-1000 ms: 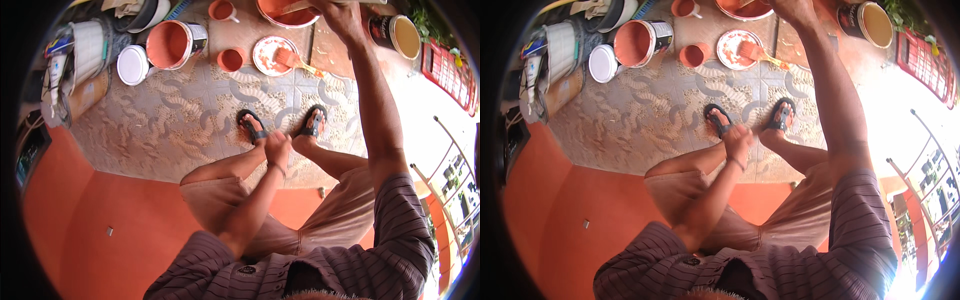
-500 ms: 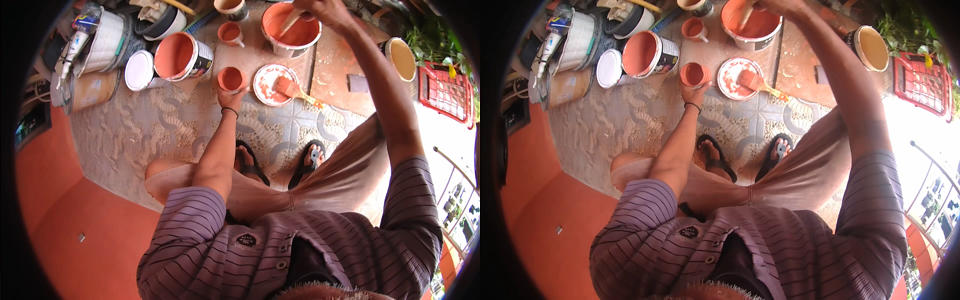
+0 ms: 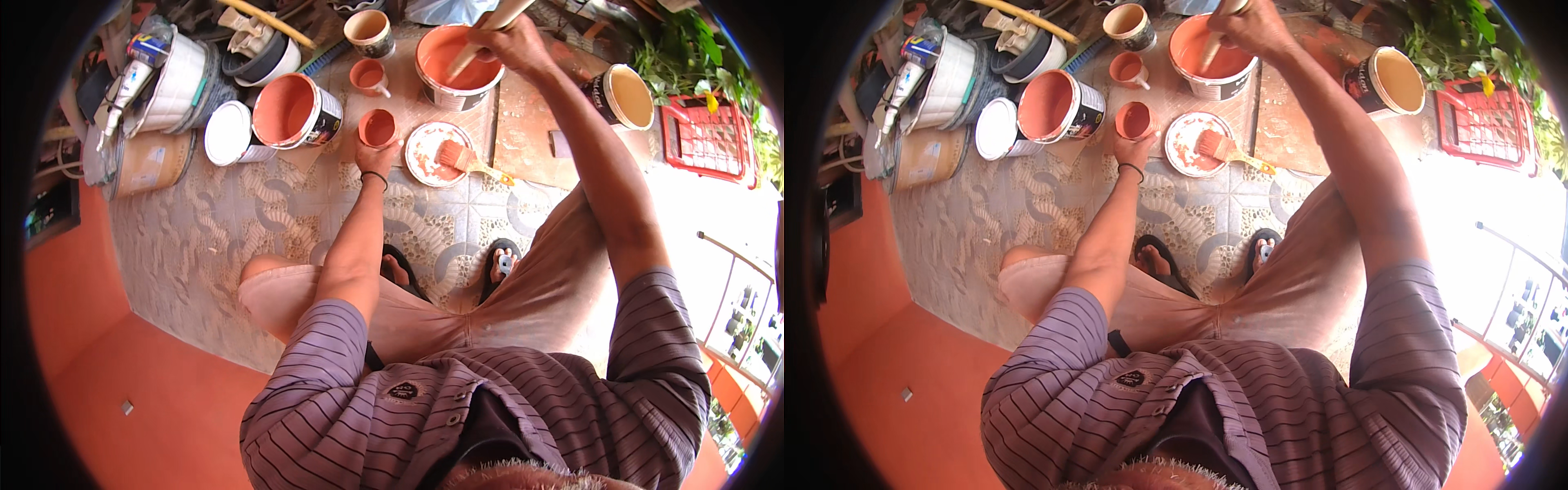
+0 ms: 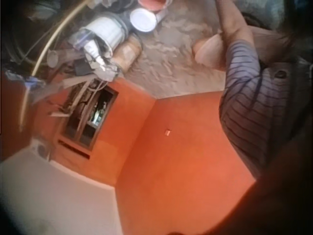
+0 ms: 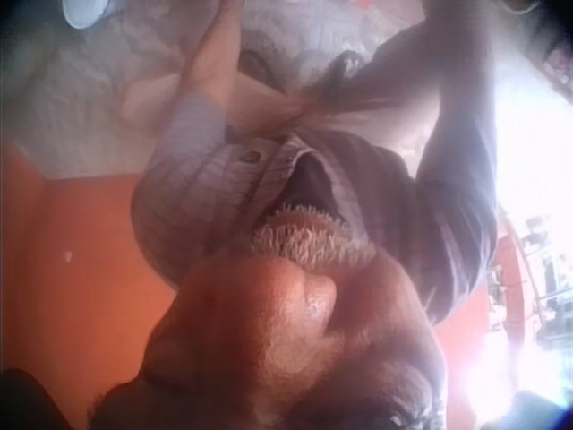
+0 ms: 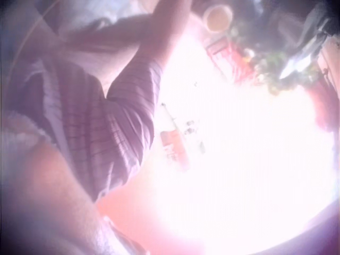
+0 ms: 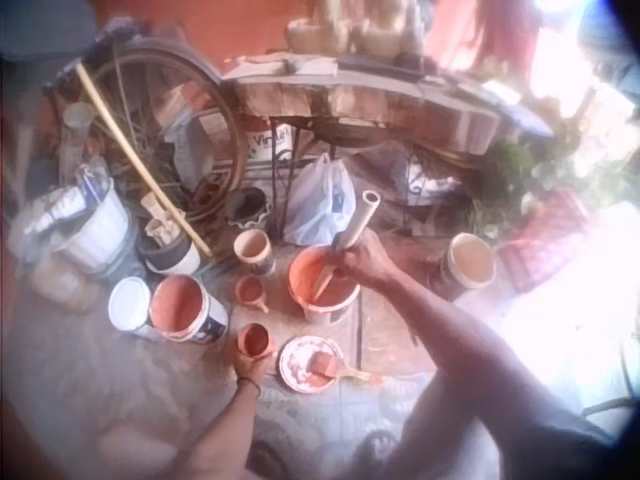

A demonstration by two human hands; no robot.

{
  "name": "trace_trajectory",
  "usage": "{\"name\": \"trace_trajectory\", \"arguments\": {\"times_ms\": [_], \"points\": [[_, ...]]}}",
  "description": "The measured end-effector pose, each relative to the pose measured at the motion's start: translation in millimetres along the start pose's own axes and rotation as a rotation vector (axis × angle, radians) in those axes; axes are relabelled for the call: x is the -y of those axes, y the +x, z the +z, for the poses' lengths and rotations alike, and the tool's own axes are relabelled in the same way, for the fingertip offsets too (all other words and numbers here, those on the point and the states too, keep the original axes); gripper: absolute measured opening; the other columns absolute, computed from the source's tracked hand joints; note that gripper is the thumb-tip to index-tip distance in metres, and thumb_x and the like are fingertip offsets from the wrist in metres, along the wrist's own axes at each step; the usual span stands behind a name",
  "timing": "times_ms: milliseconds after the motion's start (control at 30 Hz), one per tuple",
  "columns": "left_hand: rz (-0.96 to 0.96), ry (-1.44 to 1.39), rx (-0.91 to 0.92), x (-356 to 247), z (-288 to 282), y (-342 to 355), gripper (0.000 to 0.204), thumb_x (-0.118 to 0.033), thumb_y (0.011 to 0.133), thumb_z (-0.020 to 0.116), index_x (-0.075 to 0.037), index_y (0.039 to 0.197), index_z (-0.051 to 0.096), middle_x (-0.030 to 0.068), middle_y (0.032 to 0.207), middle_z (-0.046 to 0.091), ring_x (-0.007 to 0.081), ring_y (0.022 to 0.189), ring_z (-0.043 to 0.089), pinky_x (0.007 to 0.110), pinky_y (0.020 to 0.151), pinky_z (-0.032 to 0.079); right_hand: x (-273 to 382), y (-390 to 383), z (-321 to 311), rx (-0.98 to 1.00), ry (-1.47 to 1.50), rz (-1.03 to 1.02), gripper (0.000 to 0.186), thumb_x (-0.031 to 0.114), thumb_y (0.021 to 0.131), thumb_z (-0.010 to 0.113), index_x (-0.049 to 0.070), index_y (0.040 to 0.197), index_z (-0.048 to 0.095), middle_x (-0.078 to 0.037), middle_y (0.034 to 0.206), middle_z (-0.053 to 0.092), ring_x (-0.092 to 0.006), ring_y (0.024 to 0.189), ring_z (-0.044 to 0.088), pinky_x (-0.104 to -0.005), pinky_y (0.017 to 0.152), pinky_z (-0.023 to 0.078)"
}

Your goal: The person stirs reddish-orange paint in a bucket using a wooden stick, then pours some into a smaller container. They continue stirring and transfer paint between containers while standing on a tiled floor.

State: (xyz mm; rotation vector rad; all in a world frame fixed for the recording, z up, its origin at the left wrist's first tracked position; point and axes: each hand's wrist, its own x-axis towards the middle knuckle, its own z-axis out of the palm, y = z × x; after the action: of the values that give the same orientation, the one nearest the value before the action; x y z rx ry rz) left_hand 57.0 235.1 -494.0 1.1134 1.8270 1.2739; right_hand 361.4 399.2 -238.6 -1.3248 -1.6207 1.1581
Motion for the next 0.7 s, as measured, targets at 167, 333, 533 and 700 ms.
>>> {"name": "trace_trajectory", "arguments": {"times_ms": [167,333,533,700], "points": [[0.015,0.061,0.042,3.4,3.3,11.3,0.095,-0.015,0.058,0.101,-0.008,0.138,0.052,0.0117,0.132,0.068,0.0280,0.122,0.066,0.039,0.105,0.052,-0.3,2.0,-9.8,-0.029,-0.496,-0.190,0.018,0.021,0.090,0.077,0.006,0.099,0.078,-0.009,0.086,0.077,-0.0165,0.075,0.075,-0.0329,0.068,0.061],[-0.065,0.429,-0.037,-9.5,-7.1,0.0,0.093,-0.015,0.062,0.100,-0.003,0.141,0.051,0.0139,0.131,0.068,0.0320,0.123,0.065,0.040,0.109,0.051,40.0,-3.7,-21.1,-0.070,-0.411,-0.044,0.013,0.009,0.085,0.070,-0.003,0.083,0.072,-0.015,0.073,0.072,-0.0230,0.061,0.072,-0.0392,0.056,0.057],[-0.524,0.750,0.861,-127.3,-38.4,-10.1,0.032,-0.006,0.084,0.080,0.003,0.112,0.070,0.0186,0.100,0.075,0.0299,0.088,0.076,0.041,0.073,0.063,-8.8,4.4,-7.0,-0.088,-0.038,0.033,0.022,0.017,0.086,0.077,-0.002,0.097,0.076,-0.014,0.090,0.077,-0.0197,0.076,0.077,-0.0309,0.067,0.065],[-0.146,-0.069,0.576,-276.0,-100.1,18.2,0.019,-0.018,0.098,0.074,-0.005,0.110,0.070,0.0047,0.088,0.072,0.0097,0.065,0.068,0.023,0.050,0.054,-13.8,26.3,-28.4,-0.202,-0.582,-0.316,0.025,0.024,0.084,0.081,0.001,0.094,0.079,-0.014,0.083,0.077,-0.0179,0.072,0.077,-0.0358,0.064,0.062]]}}
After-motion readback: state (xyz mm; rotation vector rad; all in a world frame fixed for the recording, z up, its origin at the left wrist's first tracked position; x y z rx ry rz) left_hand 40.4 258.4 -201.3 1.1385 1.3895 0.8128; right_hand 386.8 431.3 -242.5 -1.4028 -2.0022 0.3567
